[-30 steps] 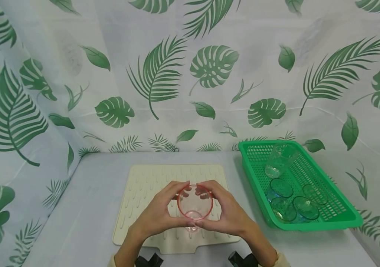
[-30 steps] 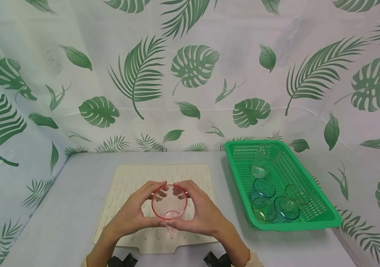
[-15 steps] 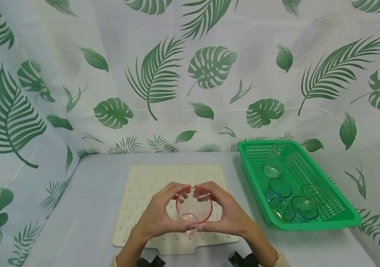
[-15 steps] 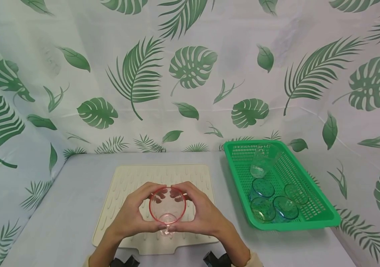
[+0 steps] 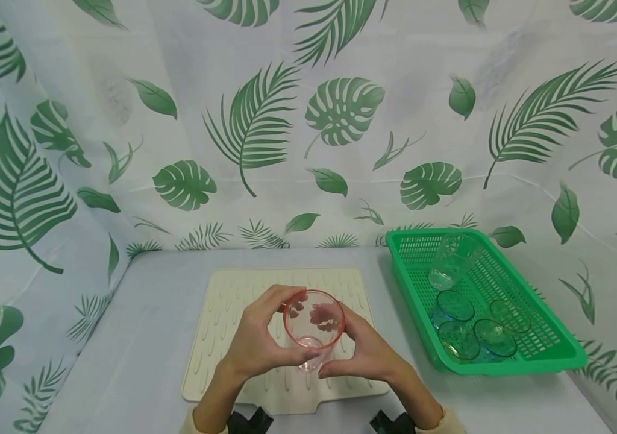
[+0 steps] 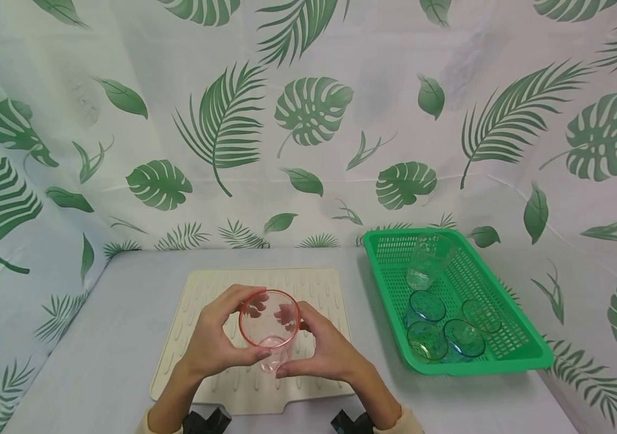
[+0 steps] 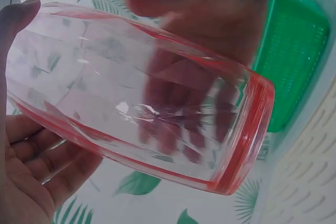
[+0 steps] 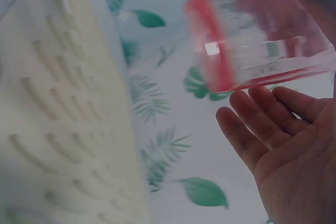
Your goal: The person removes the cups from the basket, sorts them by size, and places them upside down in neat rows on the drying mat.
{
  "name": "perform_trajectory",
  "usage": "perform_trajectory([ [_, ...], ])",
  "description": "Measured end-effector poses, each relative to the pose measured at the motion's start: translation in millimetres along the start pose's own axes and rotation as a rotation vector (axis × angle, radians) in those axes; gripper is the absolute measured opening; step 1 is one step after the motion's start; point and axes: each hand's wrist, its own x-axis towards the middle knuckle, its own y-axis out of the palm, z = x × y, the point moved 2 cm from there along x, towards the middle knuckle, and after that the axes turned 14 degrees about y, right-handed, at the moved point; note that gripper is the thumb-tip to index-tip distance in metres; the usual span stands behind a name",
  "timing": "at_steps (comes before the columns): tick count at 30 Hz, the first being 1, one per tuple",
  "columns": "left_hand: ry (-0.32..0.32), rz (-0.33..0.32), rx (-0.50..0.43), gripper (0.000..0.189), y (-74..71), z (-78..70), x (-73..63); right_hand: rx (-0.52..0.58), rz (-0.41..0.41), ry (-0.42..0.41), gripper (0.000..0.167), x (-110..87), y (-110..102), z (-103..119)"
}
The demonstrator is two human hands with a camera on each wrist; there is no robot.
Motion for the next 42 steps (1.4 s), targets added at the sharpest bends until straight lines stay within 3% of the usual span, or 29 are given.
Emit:
perform_trajectory([
  [5, -0.023, 0.009, 0.007, 0.075, -2.2, -1.1, 4.1, 0.001, 0.049, 0.077, 0.083, -0.6, 15, -25],
  [9, 0.000, -0.003, 0.008, 0.074, -3.6, -0.9, 6.4, 0.040, 0.076, 0.040, 0.071, 0.8, 26, -35],
  [21, -0.029, -0.015, -0.011, 0.073, -9.4, -0.5, 5.7, 0.118, 0.063, 0.019, 0.059, 1.5, 34, -39],
  [25, -0.052, -0.008, 0.012, 0.076, -15.9, -0.8, 3.2, 0.162, 0.048, 0.015, 0.042, 0.9, 32, -42],
  [28, -0.070, -0.008, 0.031, 0.078, -24.1, -0.9, -0.5, 0.187, 0.029, 0.004, 0.045, 0.8, 27, -43],
  [32, -0.119, -0.009, 0.042, 0.080, -36.6, -0.8, -9.5, 0.211, 0.022, -0.007, 0.060, 1.1, 17, -43],
  [37, -0.214, 0.015, 0.051, 0.082, -47.2, 0.6, -22.9, 0.272, -0.007, -0.006, 0.060, -1.0, 1, -41],
  [42, -0.299, 0.061, 0.072, 0.079, -48.0, 3.0, -36.2, 0.354, -0.017, -0.050, 0.060, -0.2, -14, -37],
])
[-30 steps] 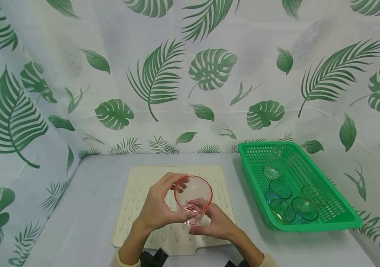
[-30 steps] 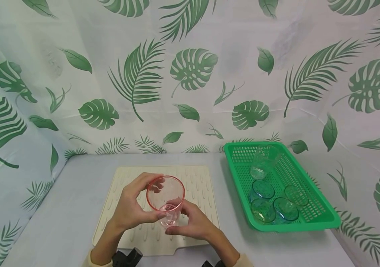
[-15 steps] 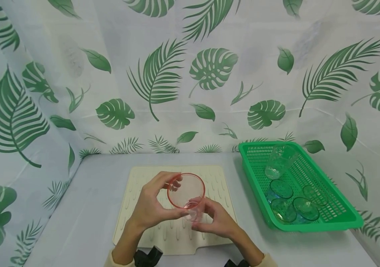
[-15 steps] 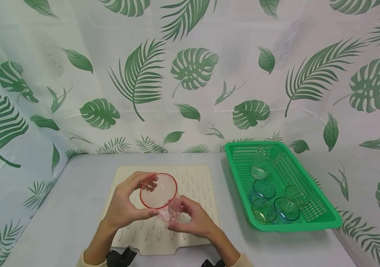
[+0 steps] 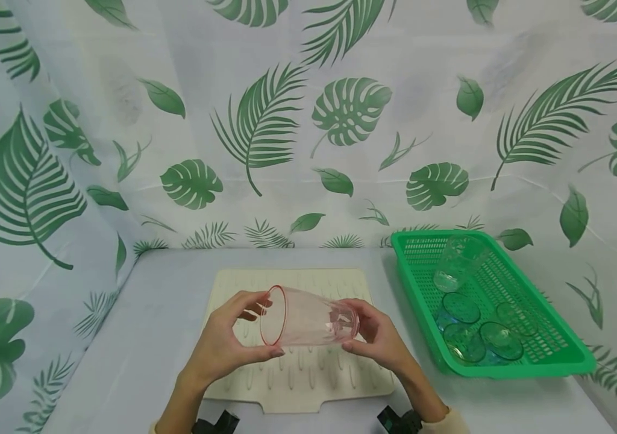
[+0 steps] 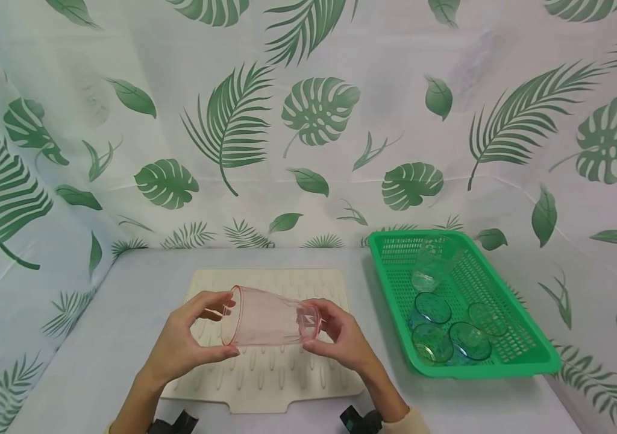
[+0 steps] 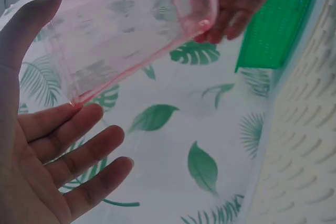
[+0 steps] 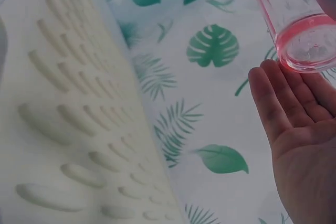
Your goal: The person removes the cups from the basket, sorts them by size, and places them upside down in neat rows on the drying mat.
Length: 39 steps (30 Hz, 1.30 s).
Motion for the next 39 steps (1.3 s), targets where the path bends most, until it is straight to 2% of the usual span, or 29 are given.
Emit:
perform_trajectory([
  [5, -0.105, 0.028, 0.043, 0.076, 5.8, 3.1, -11.9, 0.109, 0.039, -0.014, 0.062, 4.4, -7, 8],
  [9, -0.165, 0.041, 0.068, 0.074, 10.4, 5.5, -20.1, 0.187, 0.077, -0.037, 0.061, 11.0, -6, 13],
  [14, -0.230, 0.049, 0.099, 0.074, 16.8, 7.5, -28.1, 0.233, 0.071, -0.089, 0.053, 22.5, 3, 19],
  [19, -0.267, 0.043, 0.105, 0.080, 21.8, 10.6, -33.7, 0.292, 0.066, -0.109, 0.049, 35.3, 14, 27],
  [25, -0.340, 0.057, 0.061, 0.081, 25.8, 15.3, -39.9, 0.284, 0.000, -0.130, 0.045, 49.0, 25, 33],
  [28, -0.351, 0.068, 0.054, 0.083, 25.6, 18.0, -44.0, 0.282, -0.029, -0.141, 0.045, 54.5, 29, 35],
  [33, -0.382, 0.072, 0.142, 0.091, 20.3, 23.9, -54.9, 0.263, -0.107, -0.109, 0.047, 64.4, 34, 36],
  [39, -0.471, 0.105, 0.296, 0.100, 10.9, 36.6, -73.4, 0.220, -0.177, -0.058, 0.056, 81.1, 36, 32],
])
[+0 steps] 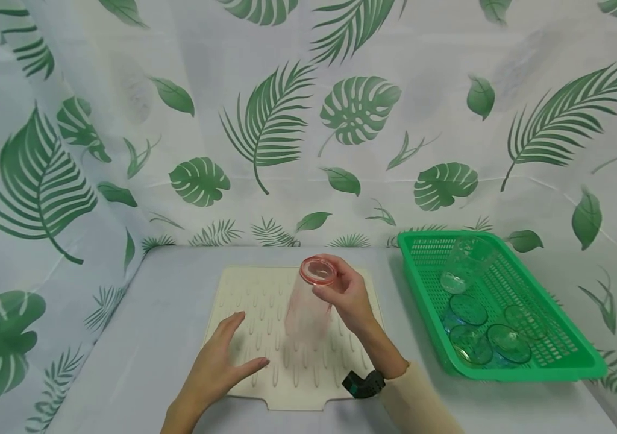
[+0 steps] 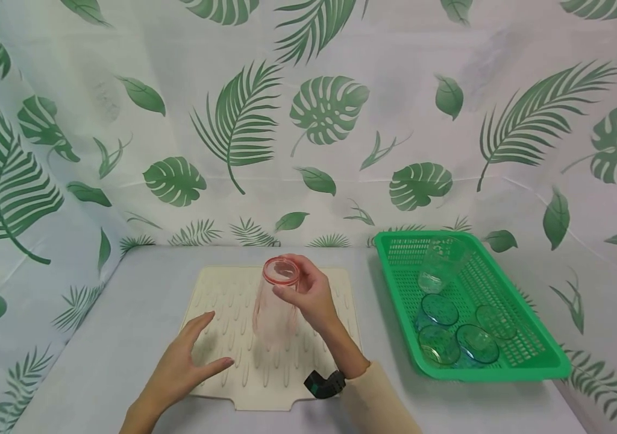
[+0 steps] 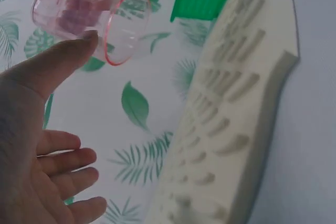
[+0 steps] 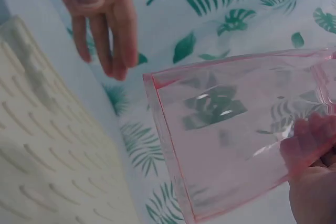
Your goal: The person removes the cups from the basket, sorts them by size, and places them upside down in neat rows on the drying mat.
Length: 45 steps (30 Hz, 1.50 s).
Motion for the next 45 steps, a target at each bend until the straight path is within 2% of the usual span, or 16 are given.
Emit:
perform_trajectory([
  [7, -0.144, 0.138, 0.116, 0.121, -6.1, 33.3, -15.1, -0.122, -0.053, 0.024, 0.057, 20.4, 9, -9],
  [11, -0.212, 0.222, 0.133, 0.135, -12.4, 48.8, -22.5, -0.274, -0.109, 0.046, 0.055, 30.8, 16, -16],
  [15, -0.225, 0.275, 0.138, 0.141, -14.6, 56.7, -28.0, -0.405, -0.140, 0.096, 0.055, 41.6, 23, -25],
  [19, -0.219, 0.305, 0.140, 0.141, -13.6, 61.9, -31.8, -0.433, -0.143, 0.166, 0.057, 52.5, 33, -33],
  [30, -0.176, 0.296, 0.153, 0.140, -10.4, 66.3, -35.4, -0.404, -0.236, 0.247, 0.070, 80.9, 55, -61],
  [37, -0.182, 0.291, 0.156, 0.140, -8.9, 67.9, -36.7, -0.375, -0.240, 0.260, 0.072, 86.6, 65, -82],
  [45, -0.187, 0.289, 0.164, 0.139, -9.6, 67.0, -35.8, -0.344, -0.257, 0.263, 0.072, 95.8, 75, -94],
])
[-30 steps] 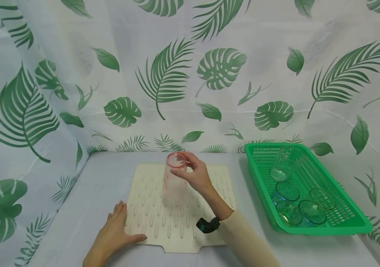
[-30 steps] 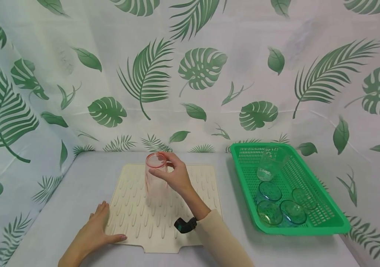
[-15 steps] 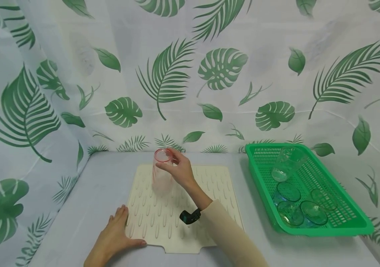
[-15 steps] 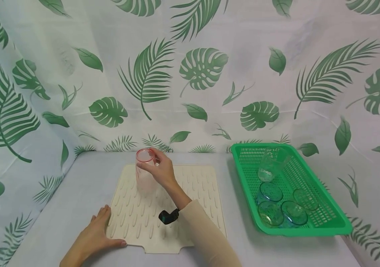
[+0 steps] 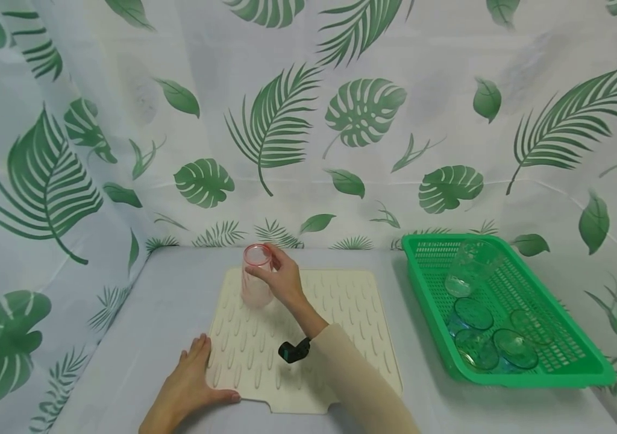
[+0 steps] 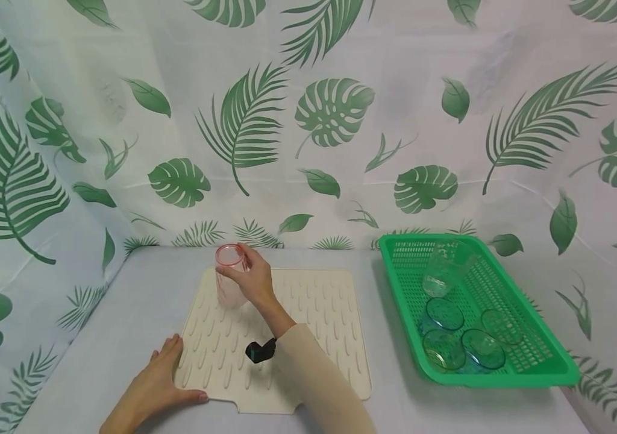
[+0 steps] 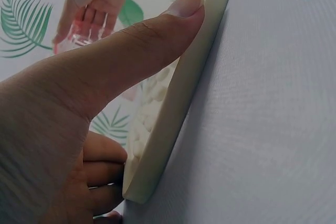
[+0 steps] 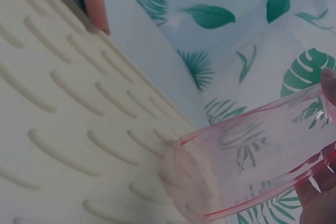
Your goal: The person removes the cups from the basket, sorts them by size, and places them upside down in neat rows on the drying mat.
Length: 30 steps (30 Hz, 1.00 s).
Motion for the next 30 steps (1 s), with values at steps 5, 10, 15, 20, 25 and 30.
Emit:
perform_trajectory([
  [5, -0.013, 0.007, -0.007, 0.138, -0.1, -1.0, -0.3, -0.003, 0.007, 0.009, 0.074, 5.3, 8, -1],
  [10, -0.007, -0.001, 0.003, 0.138, -0.6, -1.4, -1.0, -0.033, 0.011, 0.024, 0.076, 7.3, 13, -2],
  [15, -0.004, -0.005, 0.007, 0.137, -1.4, -1.3, -1.4, -0.064, 0.031, 0.010, 0.076, 10.6, 16, -3],
  [20, -0.009, -0.006, 0.005, 0.138, -1.9, -2.0, -1.9, -0.149, 0.056, -0.003, 0.079, 13.1, 16, -3],
  [25, -0.022, 0.004, 0.012, 0.137, -1.4, -2.3, -0.9, -0.218, 0.078, 0.017, 0.082, 13.0, 15, -1],
  [30, -0.034, 0.008, 0.008, 0.137, -1.2, -2.1, -0.6, -0.251, 0.088, 0.021, 0.085, 11.5, 13, 2],
])
